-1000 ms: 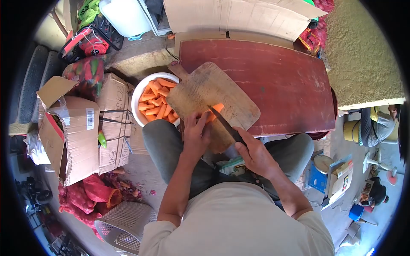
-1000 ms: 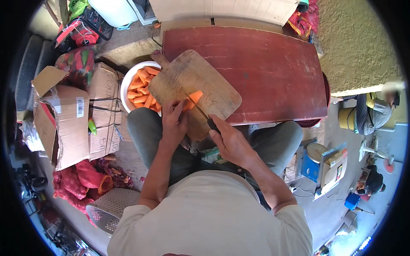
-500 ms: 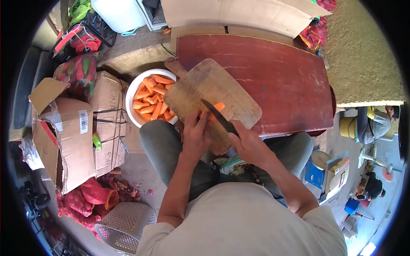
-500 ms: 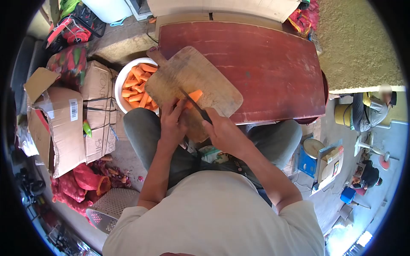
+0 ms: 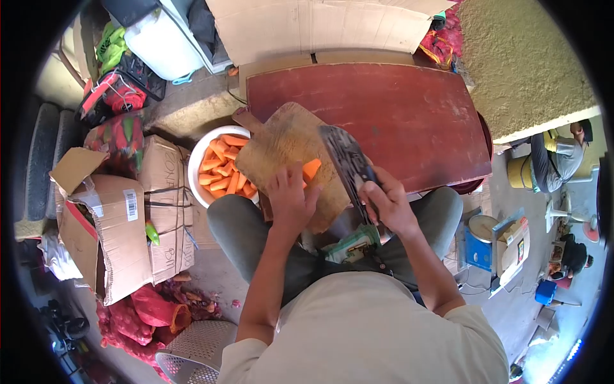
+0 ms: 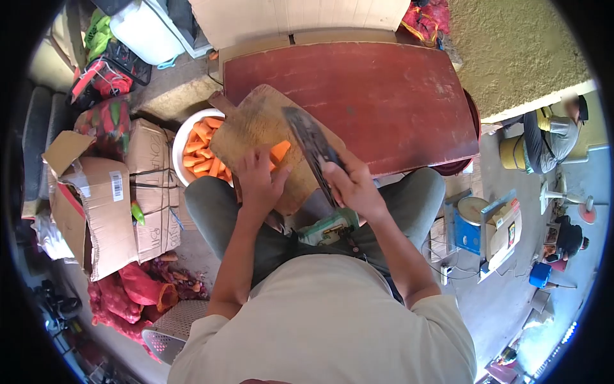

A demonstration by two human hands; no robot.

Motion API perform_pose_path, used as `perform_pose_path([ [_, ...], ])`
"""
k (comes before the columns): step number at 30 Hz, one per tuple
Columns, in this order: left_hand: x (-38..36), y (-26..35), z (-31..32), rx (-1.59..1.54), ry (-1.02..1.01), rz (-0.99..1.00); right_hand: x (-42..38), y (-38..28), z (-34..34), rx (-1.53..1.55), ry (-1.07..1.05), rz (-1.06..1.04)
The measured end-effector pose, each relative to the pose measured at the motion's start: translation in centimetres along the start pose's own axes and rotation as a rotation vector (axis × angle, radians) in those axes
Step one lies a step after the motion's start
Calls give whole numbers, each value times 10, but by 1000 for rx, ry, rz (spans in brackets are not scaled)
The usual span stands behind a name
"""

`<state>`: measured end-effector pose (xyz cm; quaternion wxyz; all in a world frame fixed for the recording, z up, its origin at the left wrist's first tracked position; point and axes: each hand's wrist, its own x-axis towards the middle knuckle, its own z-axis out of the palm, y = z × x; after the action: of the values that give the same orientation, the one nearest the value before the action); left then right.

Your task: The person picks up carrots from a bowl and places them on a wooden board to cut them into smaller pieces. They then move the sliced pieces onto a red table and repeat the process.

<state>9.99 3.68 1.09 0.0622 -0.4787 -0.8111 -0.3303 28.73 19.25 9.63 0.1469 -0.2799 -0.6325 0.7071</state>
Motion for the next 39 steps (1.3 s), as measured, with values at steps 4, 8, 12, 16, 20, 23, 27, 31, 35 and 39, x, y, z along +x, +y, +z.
perform_pose_path([
  [4,15,-16,23,-15,-88,66,-25,24,-31,434,88,53],
  [8,51,-7,27,-43,-117,139,-47,47,-54,656,160,29],
  [12,109,21,56,-111,-158,254,-58,57,-64,677,215,5],
  [16,153,15,104,-52,-335,445,-60,53,-66,632,221,19],
  [20,168,2,119,-147,-544,258,-57,46,-69,419,241,20],
  [23,161,-2,95,-213,-478,210,-55,40,-70,117,250,32],
  [27,138,-33,47,-183,-212,232,-29,23,-48,-613,187,-308],
  [31,109,-102,-18,-54,-45,51,2,21,-7,-960,33,-501],
  [35,54,-254,-43,-164,83,-310,31,36,27,-1208,-126,-531],
  [39,-35,-379,-12,-20,-279,-634,36,50,41,-1272,-187,-528],
])
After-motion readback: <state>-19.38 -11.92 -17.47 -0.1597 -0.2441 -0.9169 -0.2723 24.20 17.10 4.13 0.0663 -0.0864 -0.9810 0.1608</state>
